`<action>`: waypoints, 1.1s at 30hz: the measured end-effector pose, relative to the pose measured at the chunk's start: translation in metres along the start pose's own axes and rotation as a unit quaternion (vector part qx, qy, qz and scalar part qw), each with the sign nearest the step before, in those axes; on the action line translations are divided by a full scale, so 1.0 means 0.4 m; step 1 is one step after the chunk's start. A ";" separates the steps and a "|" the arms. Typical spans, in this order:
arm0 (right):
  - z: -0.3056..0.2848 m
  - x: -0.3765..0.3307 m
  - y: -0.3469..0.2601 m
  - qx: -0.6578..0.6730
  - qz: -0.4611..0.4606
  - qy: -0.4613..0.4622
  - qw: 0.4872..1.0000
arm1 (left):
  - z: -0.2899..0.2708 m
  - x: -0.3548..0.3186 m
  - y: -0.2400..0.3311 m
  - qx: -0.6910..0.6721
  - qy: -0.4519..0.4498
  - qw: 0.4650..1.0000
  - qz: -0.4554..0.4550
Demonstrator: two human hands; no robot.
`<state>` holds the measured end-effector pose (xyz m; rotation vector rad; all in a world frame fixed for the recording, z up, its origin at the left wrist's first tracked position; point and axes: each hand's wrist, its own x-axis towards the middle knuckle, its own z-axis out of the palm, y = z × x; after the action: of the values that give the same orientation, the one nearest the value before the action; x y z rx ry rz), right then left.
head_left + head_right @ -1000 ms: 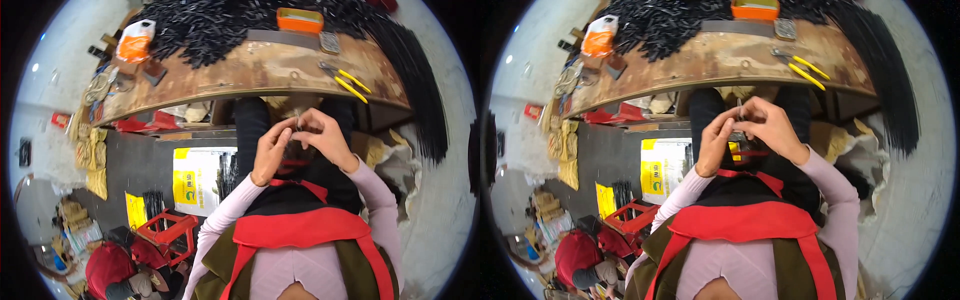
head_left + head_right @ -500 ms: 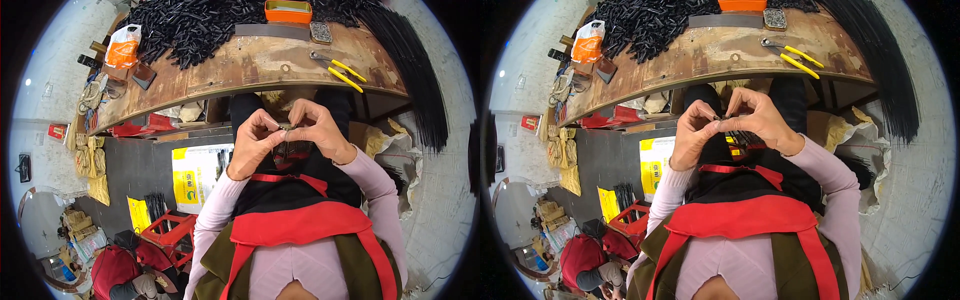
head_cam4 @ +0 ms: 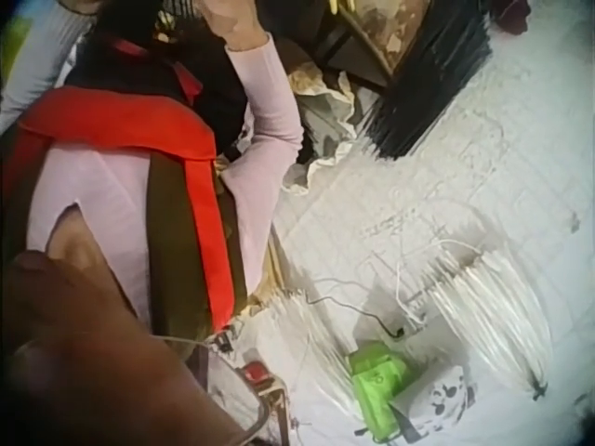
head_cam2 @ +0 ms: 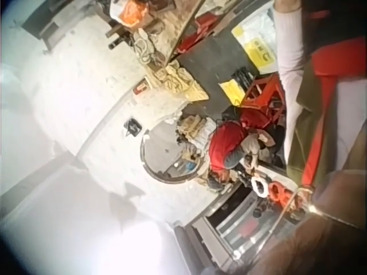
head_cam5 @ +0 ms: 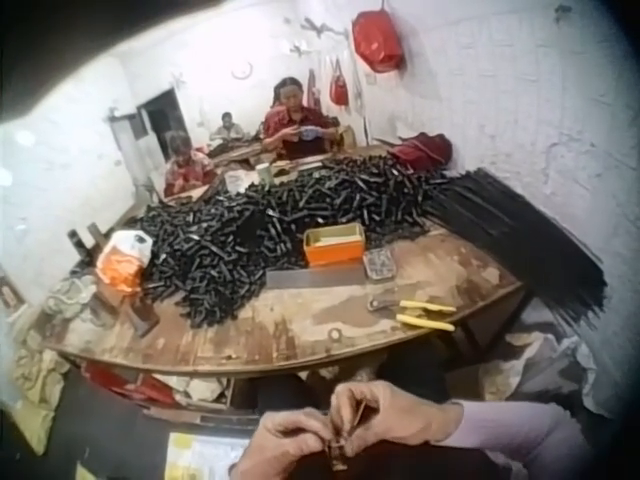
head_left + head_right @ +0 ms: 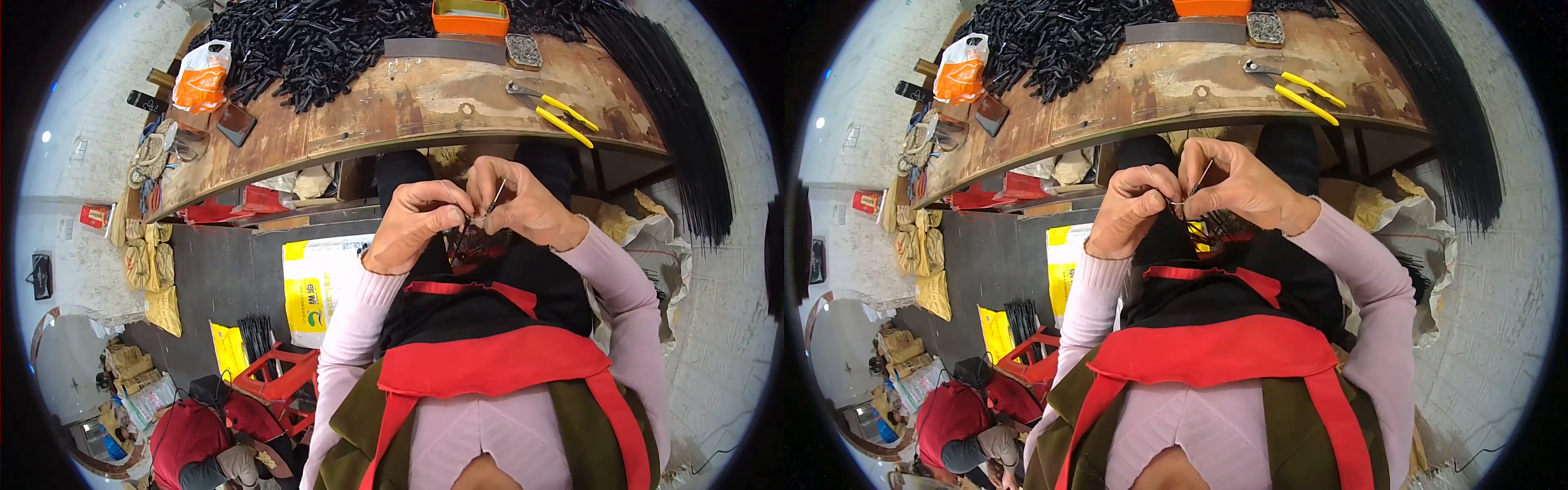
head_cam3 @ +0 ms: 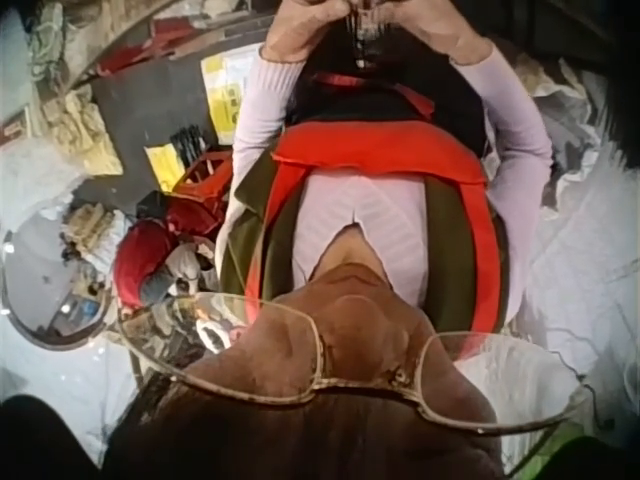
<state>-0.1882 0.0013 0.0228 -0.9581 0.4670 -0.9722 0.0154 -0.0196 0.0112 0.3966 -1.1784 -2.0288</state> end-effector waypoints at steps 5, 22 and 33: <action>0.027 -0.002 -0.031 -0.098 -0.049 0.074 0.991 | 0.005 0.011 0.010 -0.033 0.022 0.999 0.009; -0.392 0.083 -0.246 -0.572 -0.140 0.271 0.762 | 0.033 0.072 0.030 0.134 0.181 0.973 0.052; -0.759 0.251 -0.312 -0.804 -0.143 0.254 0.518 | 0.001 0.117 0.002 0.139 0.088 0.986 -0.017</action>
<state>-0.4127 -0.2540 -0.0233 -2.4816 1.9779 -0.9194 -0.0159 -0.0538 0.0166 0.7233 -1.3528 -1.8183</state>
